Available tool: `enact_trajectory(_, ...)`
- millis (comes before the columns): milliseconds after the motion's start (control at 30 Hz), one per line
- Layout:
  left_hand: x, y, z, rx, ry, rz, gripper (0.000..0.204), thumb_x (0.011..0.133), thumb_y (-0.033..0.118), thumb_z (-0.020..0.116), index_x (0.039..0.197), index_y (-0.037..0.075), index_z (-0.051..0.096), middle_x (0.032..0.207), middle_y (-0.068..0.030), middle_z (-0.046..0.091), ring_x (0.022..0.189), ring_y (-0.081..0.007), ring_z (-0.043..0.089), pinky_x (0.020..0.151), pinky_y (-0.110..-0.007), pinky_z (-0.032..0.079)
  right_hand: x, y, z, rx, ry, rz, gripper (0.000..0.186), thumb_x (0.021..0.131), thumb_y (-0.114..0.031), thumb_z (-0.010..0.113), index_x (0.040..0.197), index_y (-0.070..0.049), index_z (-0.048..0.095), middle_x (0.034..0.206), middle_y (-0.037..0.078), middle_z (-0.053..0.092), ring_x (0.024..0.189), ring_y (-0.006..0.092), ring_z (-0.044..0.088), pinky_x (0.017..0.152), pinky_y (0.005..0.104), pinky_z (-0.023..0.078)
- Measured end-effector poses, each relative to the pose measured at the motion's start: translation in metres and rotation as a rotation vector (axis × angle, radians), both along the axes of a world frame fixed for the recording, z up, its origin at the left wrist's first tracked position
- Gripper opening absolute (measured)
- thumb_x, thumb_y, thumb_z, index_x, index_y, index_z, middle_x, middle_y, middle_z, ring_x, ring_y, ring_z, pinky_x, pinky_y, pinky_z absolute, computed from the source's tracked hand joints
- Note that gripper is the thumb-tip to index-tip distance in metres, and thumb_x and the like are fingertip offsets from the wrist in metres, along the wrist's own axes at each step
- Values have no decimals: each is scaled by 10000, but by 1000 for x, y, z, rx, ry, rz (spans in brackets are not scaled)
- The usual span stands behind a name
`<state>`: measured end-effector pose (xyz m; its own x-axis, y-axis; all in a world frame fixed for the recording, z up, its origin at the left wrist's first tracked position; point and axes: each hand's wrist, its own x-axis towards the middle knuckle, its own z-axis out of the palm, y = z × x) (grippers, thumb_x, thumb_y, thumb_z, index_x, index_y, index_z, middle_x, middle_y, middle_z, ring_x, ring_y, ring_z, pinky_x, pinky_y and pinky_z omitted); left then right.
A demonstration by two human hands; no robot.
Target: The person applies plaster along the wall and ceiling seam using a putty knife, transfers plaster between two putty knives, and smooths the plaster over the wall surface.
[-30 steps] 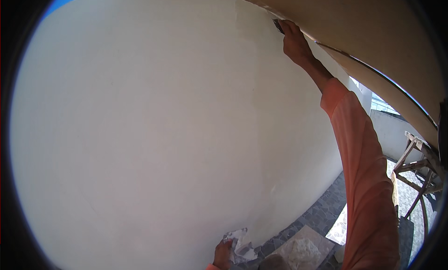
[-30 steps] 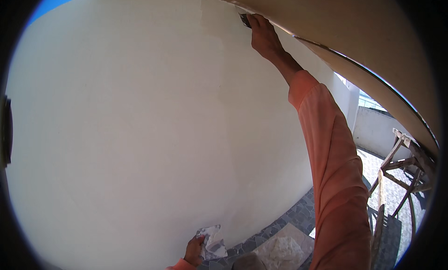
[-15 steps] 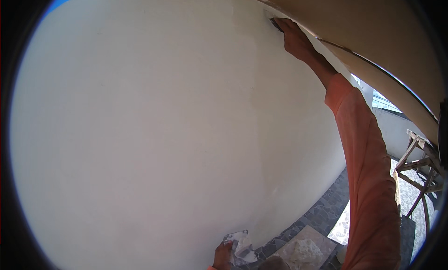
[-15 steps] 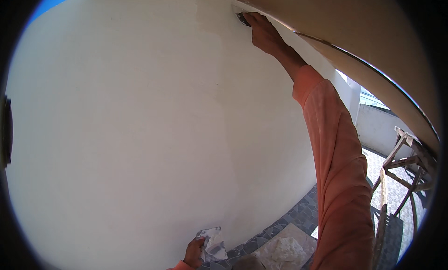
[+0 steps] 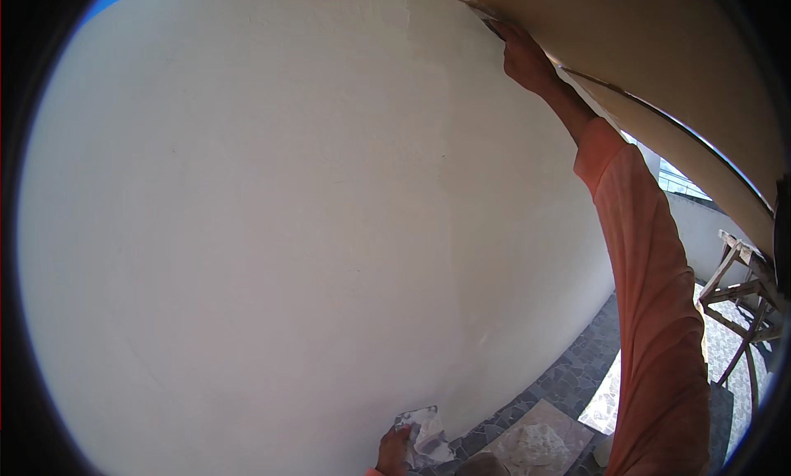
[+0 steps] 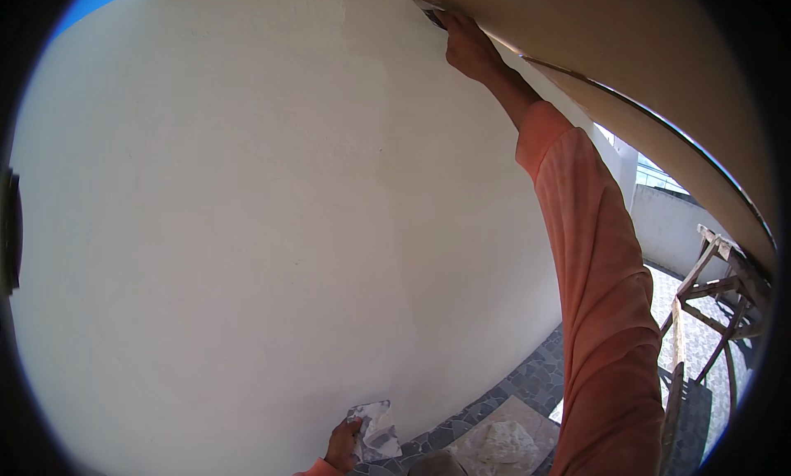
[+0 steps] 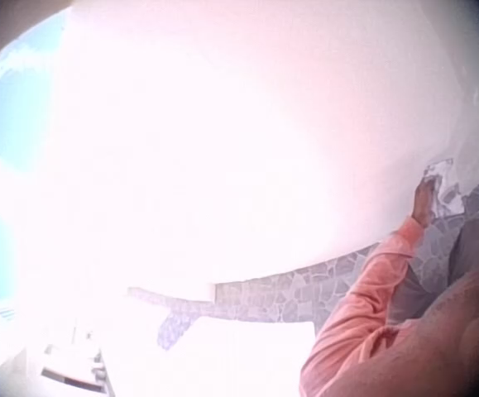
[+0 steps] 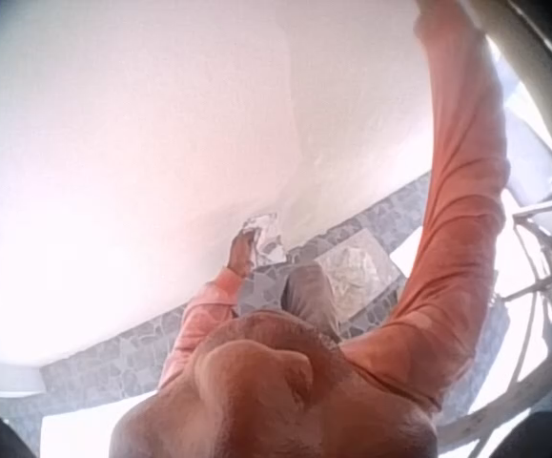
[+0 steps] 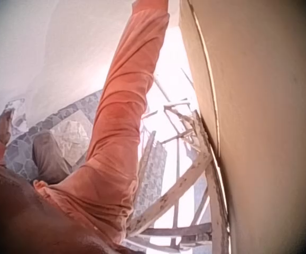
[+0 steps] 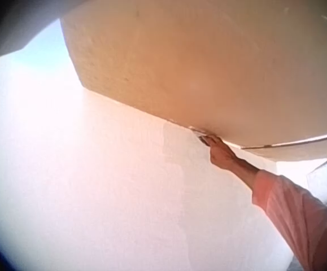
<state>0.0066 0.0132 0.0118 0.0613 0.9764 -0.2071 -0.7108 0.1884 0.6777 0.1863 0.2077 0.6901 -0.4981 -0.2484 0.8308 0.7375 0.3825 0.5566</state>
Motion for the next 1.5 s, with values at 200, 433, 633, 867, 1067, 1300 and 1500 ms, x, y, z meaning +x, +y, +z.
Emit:
enact_trajectory(200, -5, 1, -6, 7, -50, -3, 335, 1037, 153, 432, 1302, -38, 507, 1192, -166, 652, 1028, -310, 681, 898, -450, 572, -3, -61, -9, -365, -20, -25, 451, 964, -40, 439, 1405, -89, 513, 1134, 218, 657, 1011, 358, 645, 925, 430, 502)
enact_trajectory(433, -8, 3, -22, 145, 235, 24, 361, 1033, 223, 468, 1323, 32, 566, 1206, -194, 661, 1095, -309, 655, 982, -449, 506, 3, -41, 7, -182, 1, 2, 535, 862, 58, 419, 1371, -48, 545, 1194, 218, 630, 1100, 385, 599, 975, 448, 479)
enact_trajectory(633, -3, -3, 0, 189, 374, 124, 351, 1037, 257, 493, 1244, 10, 632, 1087, -163, 704, 976, -262, 674, 912, -424, 527, -3, -15, 16, -2, -36, 80, 544, 890, 12, 426, 1415, -98, 518, 1174, 228, 629, 1023, 372, 618, 924, 449, 496)
enact_trajectory(867, -7, -1, 9, -4, -32, 7, 351, 1034, 158, 435, 1319, -37, 500, 1191, -172, 652, 1029, -309, 681, 895, -452, 575, -1, -47, 13, -292, 80, -216, 483, 907, -26, 446, 1379, -67, 541, 1004, 210, 683, 910, 365, 660, 905, 455, 499)
enact_trajectory(1067, -6, 6, -6, 46, -25, -36, 351, 1037, 157, 419, 1319, -41, 488, 1186, -176, 652, 1019, -317, 686, 894, -453, 579, -5, -45, 5, -212, 46, -20, 526, 864, -12, 456, 1378, -66, 550, 1022, 221, 683, 919, 363, 658, 884, 454, 512)
enact_trajectory(1300, -6, -3, 8, 24, -26, -31, 346, 1042, 153, 402, 1314, -46, 479, 1165, -180, 652, 1005, -314, 692, 875, -457, 588, -21, -39, -3, -314, 85, -62, 535, 862, 15, 461, 1386, -56, 541, 1092, 194, 654, 979, 354, 637, 891, 437, 507)
enact_trajectory(1500, -7, -8, 9, 33, 17, -43, 338, 1041, 153, 420, 1299, -49, 498, 1156, -173, 658, 1003, -301, 692, 884, -444, 583, -25, -18, -27, -142, -11, 29, 561, 866, 62, 473, 1412, -60, 505, 1216, 172, 597, 1093, 343, 595, 964, 417, 474)
